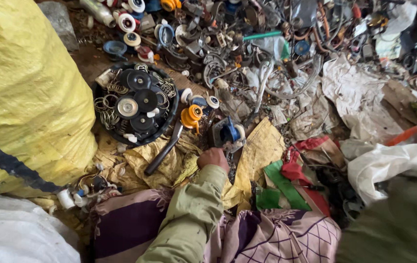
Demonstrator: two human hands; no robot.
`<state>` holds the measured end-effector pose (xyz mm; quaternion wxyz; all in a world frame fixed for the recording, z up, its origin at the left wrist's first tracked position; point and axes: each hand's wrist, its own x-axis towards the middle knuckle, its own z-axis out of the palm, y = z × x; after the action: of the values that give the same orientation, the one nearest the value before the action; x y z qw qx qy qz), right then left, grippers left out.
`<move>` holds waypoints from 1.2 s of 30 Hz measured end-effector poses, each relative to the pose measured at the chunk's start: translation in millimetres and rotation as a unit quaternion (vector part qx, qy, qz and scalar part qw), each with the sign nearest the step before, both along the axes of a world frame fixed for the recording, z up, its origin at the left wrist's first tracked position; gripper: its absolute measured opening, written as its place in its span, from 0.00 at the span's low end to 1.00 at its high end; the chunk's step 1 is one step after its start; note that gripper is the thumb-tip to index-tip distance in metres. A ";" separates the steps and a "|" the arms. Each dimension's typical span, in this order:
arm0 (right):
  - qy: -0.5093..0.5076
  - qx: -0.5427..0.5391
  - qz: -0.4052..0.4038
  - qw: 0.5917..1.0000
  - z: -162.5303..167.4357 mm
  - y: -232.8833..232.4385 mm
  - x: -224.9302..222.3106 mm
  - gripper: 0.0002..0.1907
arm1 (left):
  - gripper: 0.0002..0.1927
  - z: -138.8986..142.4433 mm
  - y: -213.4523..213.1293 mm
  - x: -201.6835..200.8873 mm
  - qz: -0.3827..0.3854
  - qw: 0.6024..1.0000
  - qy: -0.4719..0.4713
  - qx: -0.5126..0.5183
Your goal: The person uses a hammer and a metal block to strike and shape a blue plastic electrical component. They repeatedly place the component in the block, hit it, and inspect it by hand.
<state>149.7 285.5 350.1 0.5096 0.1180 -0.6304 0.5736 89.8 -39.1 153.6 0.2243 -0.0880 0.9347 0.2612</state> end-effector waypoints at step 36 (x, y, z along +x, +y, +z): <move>-0.300 -0.129 0.188 0.926 -88.5 18.5 124.4 0.47 | 0.26 -52.6 29.8 15.7 -0.096 0.993 -0.066 -0.015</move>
<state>274.1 304.0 261.6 0.1904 -0.0104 -0.6404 0.7439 105.5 -9.4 101.0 0.3085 -0.0186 0.9258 0.2176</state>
